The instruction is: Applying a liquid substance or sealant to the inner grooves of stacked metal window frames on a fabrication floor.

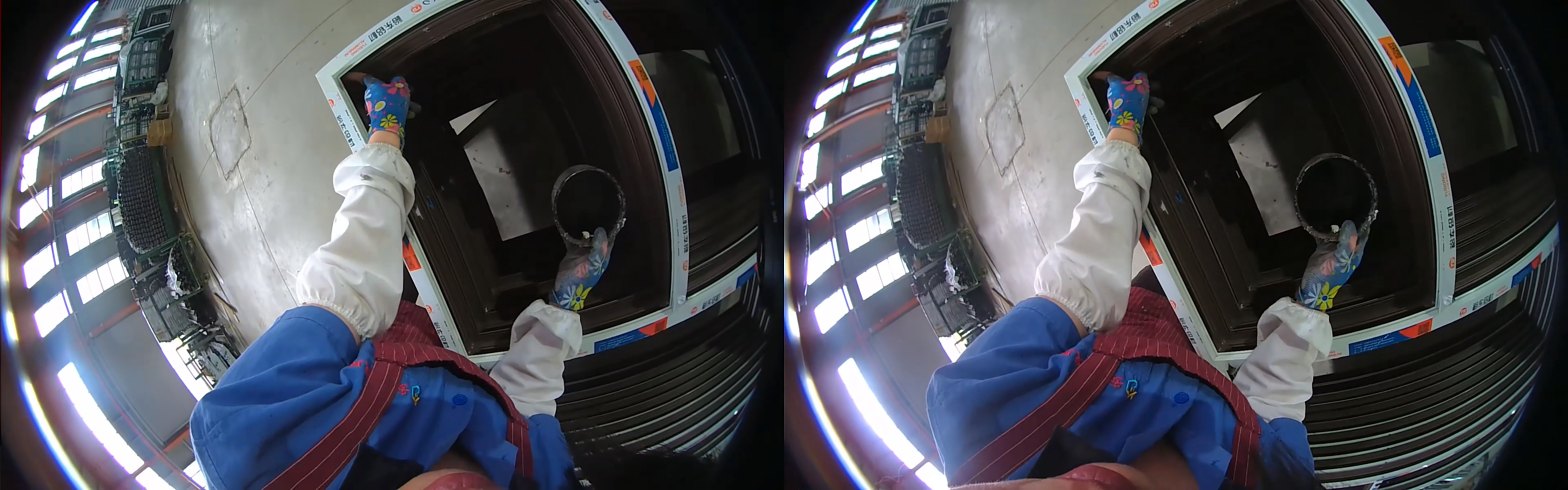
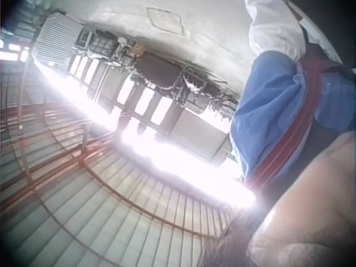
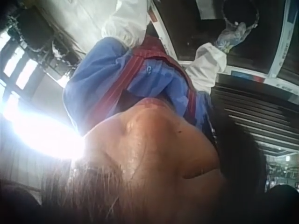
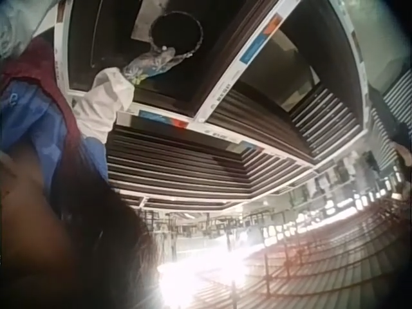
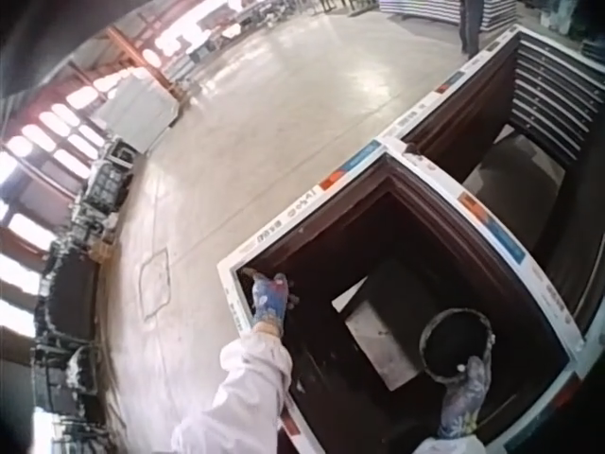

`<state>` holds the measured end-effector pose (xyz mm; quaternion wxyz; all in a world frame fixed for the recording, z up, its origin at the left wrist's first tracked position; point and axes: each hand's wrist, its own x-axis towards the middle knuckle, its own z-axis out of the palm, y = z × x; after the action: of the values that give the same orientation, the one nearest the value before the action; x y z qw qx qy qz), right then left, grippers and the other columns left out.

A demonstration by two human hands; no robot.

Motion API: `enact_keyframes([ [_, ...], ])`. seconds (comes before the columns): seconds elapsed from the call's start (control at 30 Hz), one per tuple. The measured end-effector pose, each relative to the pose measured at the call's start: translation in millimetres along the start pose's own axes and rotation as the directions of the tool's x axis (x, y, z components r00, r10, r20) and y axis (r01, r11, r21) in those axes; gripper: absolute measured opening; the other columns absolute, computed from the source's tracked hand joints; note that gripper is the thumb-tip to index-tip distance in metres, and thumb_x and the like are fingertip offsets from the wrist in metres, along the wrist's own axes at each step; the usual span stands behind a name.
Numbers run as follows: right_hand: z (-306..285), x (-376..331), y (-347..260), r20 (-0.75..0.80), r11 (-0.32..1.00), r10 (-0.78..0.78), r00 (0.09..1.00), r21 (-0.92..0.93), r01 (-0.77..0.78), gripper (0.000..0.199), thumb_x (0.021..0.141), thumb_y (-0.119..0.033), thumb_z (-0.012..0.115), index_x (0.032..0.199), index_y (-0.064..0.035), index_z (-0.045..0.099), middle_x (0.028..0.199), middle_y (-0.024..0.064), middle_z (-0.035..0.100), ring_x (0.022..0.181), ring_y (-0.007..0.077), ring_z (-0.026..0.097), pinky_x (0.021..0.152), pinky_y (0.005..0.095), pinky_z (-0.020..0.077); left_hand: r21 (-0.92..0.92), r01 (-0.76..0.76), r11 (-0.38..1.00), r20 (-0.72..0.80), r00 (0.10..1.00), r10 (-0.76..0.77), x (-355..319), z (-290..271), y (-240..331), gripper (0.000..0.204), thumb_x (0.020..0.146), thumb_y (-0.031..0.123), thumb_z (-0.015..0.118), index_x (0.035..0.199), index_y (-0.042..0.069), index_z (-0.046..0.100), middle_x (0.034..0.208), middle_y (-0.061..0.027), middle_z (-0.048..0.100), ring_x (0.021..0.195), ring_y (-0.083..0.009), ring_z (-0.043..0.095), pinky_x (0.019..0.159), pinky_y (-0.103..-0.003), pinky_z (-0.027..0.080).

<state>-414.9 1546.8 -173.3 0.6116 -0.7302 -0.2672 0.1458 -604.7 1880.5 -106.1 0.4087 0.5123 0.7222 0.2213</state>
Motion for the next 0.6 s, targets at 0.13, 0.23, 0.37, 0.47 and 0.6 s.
enact_keyframes([
  [0.13, 10.4, 12.3, -31.6, 0.008, 0.778, 0.486, 0.874, 0.451, -0.437, 0.037, 0.092, -0.024, 0.041, 0.123, -0.0051, 0.043, 0.127, 0.0166, 0.038, 0.115, 0.028, 0.041, 0.091, 0.0387, 0.0436, 0.25, -0.001, 0.968, -0.087, 0.996, 0.024, -0.7, -0.1, 0.9, 0.08, 0.081, 0.013, 0.047, 0.131, -0.009, -0.012, 0.072, -0.018, 0.063, 0.049, -0.0248, 0.062, 0.041, -0.03, 0.05],
  [0.23, 12.8, 9.4, -24.3, -0.047, 0.673, 0.591, 0.805, 0.58, -0.46, 0.041, 0.09, -0.027, 0.044, 0.123, -0.003, 0.042, 0.127, 0.0159, 0.039, 0.114, 0.0274, 0.041, 0.088, 0.0395, 0.0452, 0.236, 0.087, 0.968, -0.087, 0.994, -0.068, 6.4, -3.4, -1.8, 0.084, 0.081, 0.012, 0.046, 0.131, -0.006, -0.018, 0.071, -0.018, 0.063, 0.05, -0.0248, 0.062, 0.042, -0.031, 0.051],
  [0.37, 6.8, 0.0, 1.9, -0.026, 0.941, 0.28, 0.96, 0.203, -0.27, 0.036, 0.089, -0.019, 0.047, 0.122, -0.0045, 0.043, 0.124, 0.0183, 0.04, 0.111, 0.0306, 0.044, 0.082, 0.0378, 0.0503, 0.12, 0.028, 0.992, -0.101, 0.995, -0.016, -13.0, -1.4, -0.6, 0.074, 0.081, 0.016, 0.048, 0.131, -0.01, 0.0, 0.072, -0.0186, 0.062, 0.049, -0.0258, 0.062, 0.042, -0.03, 0.051],
  [0.47, 7.7, 8.9, -11.8, -0.038, 0.731, 0.576, 0.816, 0.472, -0.494, 0.034, 0.087, -0.009, 0.047, 0.121, -0.0062, 0.044, 0.123, 0.0204, 0.04, 0.109, 0.0327, 0.046, 0.08, 0.0369, 0.0516, 0.086, 0.053, 0.995, -0.082, 0.996, -0.046, -29.0, -3.4, 2.6, 0.083, 0.08, 0.013, 0.047, 0.133, -0.004, -0.015, 0.068, -0.0178, 0.062, 0.048, -0.0254, 0.062, 0.042, -0.03, 0.051],
  [0.6, 3.6, -0.2, 2.5, 0.028, 0.995, -0.057, 0.998, -0.079, 0.059, 0.033, 0.087, -0.006, 0.046, 0.12, -0.0041, 0.046, 0.124, 0.0201, 0.04, 0.108, 0.031, 0.047, 0.085, 0.0396, 0.0475, 0.094, 0.015, 0.995, -0.089, 0.996, -0.007, -30.8, -4.2, 2.5, 0.087, 0.079, 0.011, 0.047, 0.133, 0.0, -0.02, 0.066, -0.0175, 0.062, 0.047, -0.0254, 0.061, 0.042, -0.03, 0.051],
])
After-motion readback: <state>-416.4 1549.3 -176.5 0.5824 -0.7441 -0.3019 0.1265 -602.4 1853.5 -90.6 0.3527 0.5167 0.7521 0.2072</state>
